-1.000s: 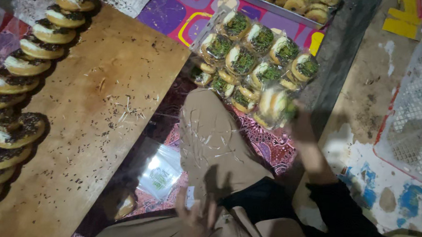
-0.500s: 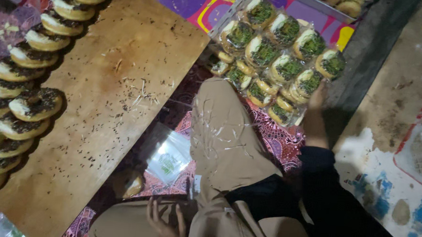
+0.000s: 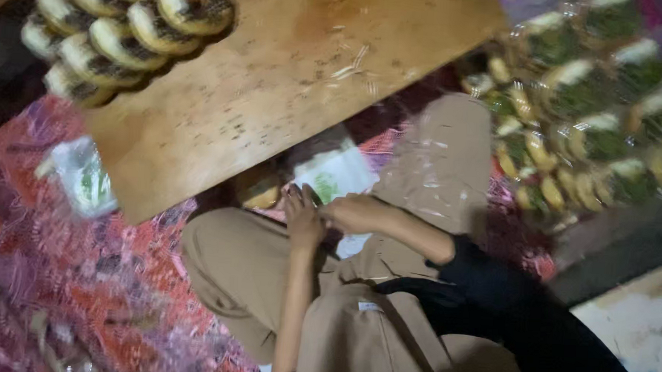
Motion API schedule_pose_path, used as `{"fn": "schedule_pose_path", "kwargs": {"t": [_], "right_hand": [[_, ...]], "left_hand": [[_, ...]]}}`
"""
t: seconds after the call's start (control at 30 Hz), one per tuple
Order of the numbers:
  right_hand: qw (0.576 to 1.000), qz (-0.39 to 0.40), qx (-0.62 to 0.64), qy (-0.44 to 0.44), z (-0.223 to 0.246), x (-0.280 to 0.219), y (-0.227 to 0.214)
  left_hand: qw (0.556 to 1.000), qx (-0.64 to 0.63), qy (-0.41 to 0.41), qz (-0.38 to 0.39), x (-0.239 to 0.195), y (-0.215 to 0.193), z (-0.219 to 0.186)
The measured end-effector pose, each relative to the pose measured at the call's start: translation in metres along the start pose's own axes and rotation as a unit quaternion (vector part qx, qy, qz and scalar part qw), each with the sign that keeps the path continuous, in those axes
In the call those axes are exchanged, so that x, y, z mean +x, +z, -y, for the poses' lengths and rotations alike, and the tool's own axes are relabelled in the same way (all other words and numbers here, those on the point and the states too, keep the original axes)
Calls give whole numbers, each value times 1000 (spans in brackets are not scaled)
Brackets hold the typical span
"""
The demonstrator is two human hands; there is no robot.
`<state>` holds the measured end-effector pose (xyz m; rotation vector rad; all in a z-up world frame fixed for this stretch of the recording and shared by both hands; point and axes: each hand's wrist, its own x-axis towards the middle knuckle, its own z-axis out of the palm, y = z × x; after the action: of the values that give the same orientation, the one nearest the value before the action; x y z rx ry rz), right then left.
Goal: The person sits on the floor and repeatedly picks up ring-shaped pastries from a wooden board, places them into clear plastic bags, and sets the filled bags into a nearby tray. The person handles the pastries and bags by hand throughout the clip.
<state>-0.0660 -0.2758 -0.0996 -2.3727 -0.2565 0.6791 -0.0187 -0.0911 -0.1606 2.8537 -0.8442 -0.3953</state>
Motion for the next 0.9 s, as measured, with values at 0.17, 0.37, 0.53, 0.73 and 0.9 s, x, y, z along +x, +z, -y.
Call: {"fn": "schedule_pose_path", "kwargs": {"t": [0.17, 0.37, 0.53, 0.73, 0.9], "right_hand": [[980, -185, -75, 9, -58, 97, -1], [964, -111, -239, 33, -98, 134, 24], [973, -29, -215, 73, -102, 150, 12], [971, -52, -225, -52, -79, 144, -4], [893, -155, -341, -250, -31, 42, -21]], "left_hand": [[987, -134, -87, -31, -3, 11, -15], [967, -218, -128, -39, 12, 3, -22], [935, -234, -112, -242, 19, -1, -15], [886, -328, -88, -317, 3, -33, -23], [859, -433, -105, -253, -1, -86, -33]]}}
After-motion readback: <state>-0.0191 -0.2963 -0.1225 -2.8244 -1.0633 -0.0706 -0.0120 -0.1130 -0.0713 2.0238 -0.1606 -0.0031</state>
